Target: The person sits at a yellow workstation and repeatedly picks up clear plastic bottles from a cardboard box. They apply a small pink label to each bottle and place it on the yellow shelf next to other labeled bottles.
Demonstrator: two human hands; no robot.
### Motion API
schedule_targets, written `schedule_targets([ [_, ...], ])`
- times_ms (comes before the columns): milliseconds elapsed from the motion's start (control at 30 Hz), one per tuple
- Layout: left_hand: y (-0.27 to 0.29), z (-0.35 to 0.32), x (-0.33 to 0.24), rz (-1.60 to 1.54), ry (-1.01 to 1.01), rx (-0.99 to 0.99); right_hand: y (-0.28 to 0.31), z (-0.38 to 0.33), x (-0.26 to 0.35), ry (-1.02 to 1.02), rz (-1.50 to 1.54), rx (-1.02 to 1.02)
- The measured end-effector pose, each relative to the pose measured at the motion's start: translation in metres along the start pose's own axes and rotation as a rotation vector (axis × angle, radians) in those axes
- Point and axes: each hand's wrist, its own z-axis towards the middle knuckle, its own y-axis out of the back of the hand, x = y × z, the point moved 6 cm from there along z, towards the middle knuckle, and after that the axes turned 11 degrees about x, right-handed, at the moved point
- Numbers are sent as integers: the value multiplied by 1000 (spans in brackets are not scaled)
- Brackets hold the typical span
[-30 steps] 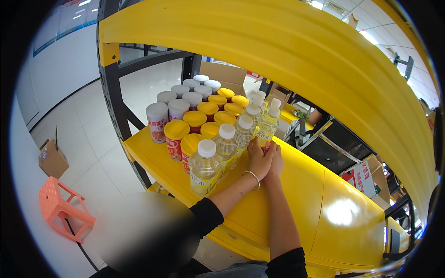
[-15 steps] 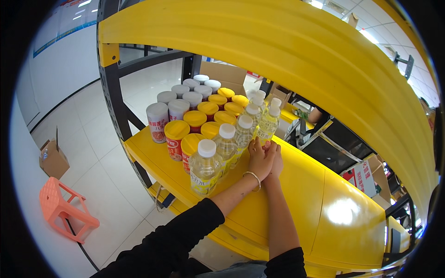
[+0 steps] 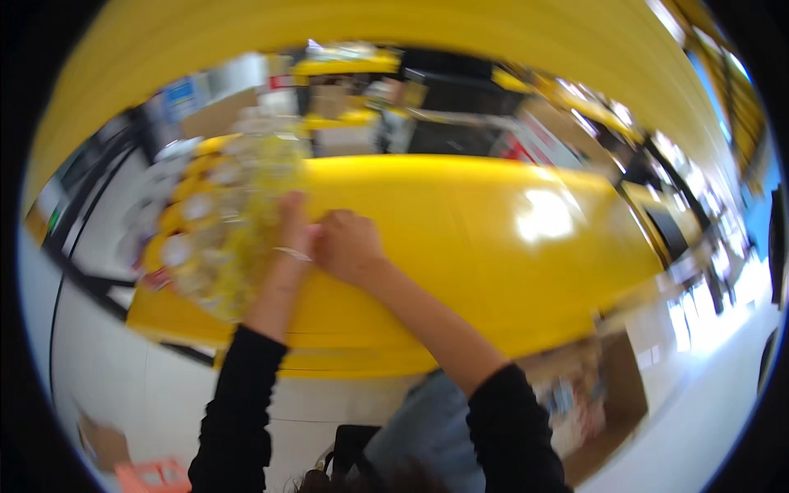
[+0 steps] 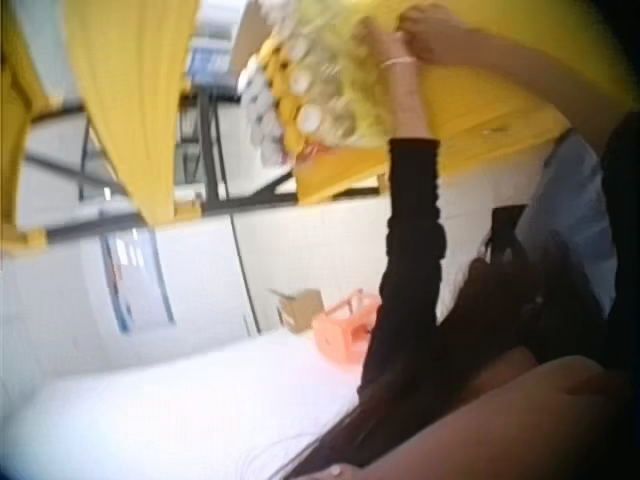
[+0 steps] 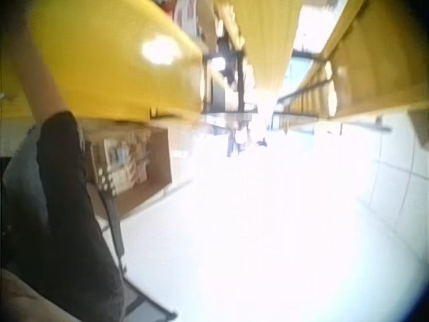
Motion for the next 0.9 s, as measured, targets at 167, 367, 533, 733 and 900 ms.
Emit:
schedule_targets([
  [167,41,53,1,252,59,217,5,-123,-42,272,-158,-252],
  [367,18,37,-17,397,102,349,65,-311,-142,-104,122,-332],
  [533,-41,-64,-37,538,-217,371,53,-448,-252,-566,-29,-381],
  [733,-138,-228,23,682,-632,518,-57,-631,-362,-972,186,-273],
  [900,-238,-348,133,730,-470,1182,-194,-685,-369,-1245,896,-18],
])
